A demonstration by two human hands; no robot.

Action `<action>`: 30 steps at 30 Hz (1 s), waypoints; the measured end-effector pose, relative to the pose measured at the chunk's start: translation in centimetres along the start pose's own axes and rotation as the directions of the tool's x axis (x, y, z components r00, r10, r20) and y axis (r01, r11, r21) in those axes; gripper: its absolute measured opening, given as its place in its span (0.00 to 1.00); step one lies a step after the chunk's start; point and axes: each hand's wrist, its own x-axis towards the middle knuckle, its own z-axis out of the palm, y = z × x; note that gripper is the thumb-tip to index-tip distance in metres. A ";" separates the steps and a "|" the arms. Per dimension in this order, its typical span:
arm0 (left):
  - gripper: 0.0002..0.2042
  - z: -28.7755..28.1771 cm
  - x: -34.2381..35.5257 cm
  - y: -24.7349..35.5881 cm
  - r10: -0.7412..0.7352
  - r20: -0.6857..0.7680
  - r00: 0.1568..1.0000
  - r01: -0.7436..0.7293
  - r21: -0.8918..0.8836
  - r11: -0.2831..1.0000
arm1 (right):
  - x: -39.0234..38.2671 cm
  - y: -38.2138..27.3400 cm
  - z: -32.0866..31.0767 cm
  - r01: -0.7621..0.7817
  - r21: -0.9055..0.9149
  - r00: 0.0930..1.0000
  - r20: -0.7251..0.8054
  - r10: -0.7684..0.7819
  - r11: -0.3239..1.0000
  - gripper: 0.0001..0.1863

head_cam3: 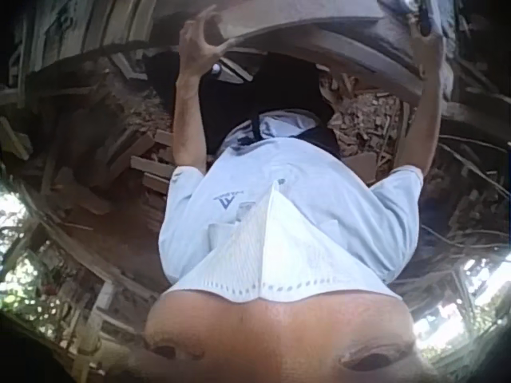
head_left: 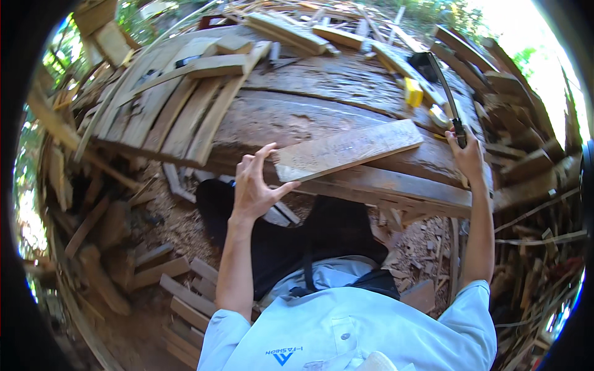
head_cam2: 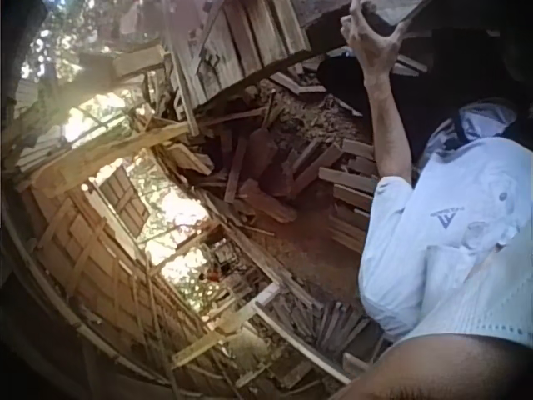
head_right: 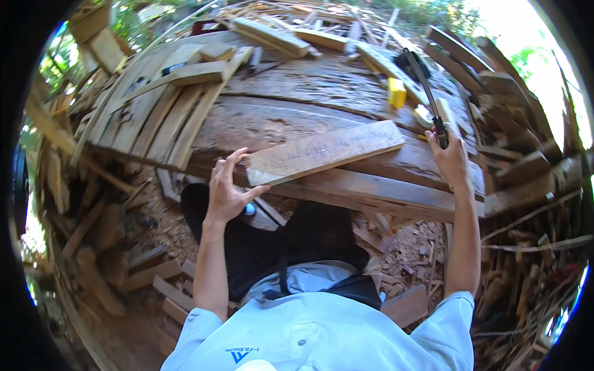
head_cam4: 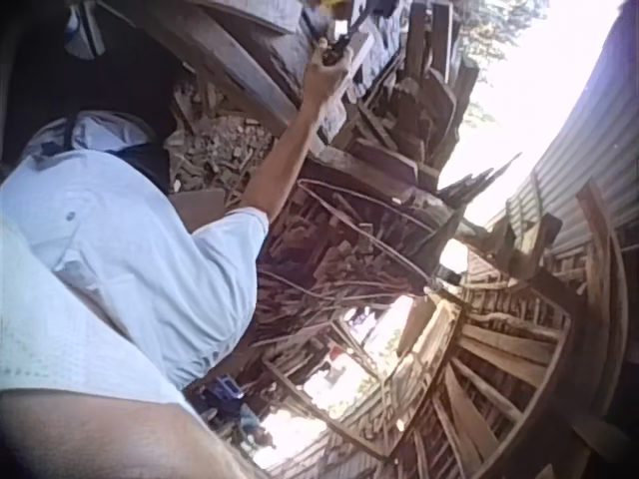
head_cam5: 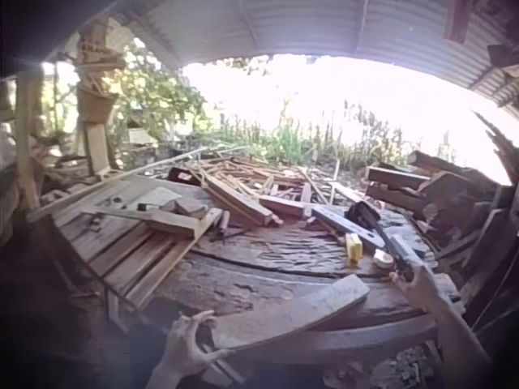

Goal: Sawing a piece of marked wood on a workbench with a hand saw.

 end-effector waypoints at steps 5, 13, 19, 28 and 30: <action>0.46 -0.6 0.1 -0.6 -0.050 -0.032 0.998 0.051 0.053 0.997 | 3.5 -7.1 7.0 0.132 0.275 0.964 0.188 -0.188 0.952 0.20; 0.48 0.1 1.6 -1.0 -0.016 0.027 1.000 0.016 -0.027 0.999 | 13.4 -24.7 19.4 0.370 0.341 0.818 0.321 -0.477 0.864 0.28; 0.49 1.1 2.0 -1.2 0.031 -0.011 0.999 -0.032 -0.107 0.994 | 19.8 -35.3 28.7 0.484 0.357 0.781 0.237 -0.578 0.799 0.33; 0.47 1.2 1.2 -2.2 -0.043 0.040 0.998 0.049 -0.153 0.987 | 19.3 -43.9 34.4 0.546 0.394 0.722 0.227 -0.654 0.739 0.46; 0.46 0.8 1.4 -2.1 -0.049 0.064 0.997 0.057 -0.131 0.990 | 19.0 -42.9 33.3 0.552 0.464 0.715 0.164 -0.680 0.692 0.41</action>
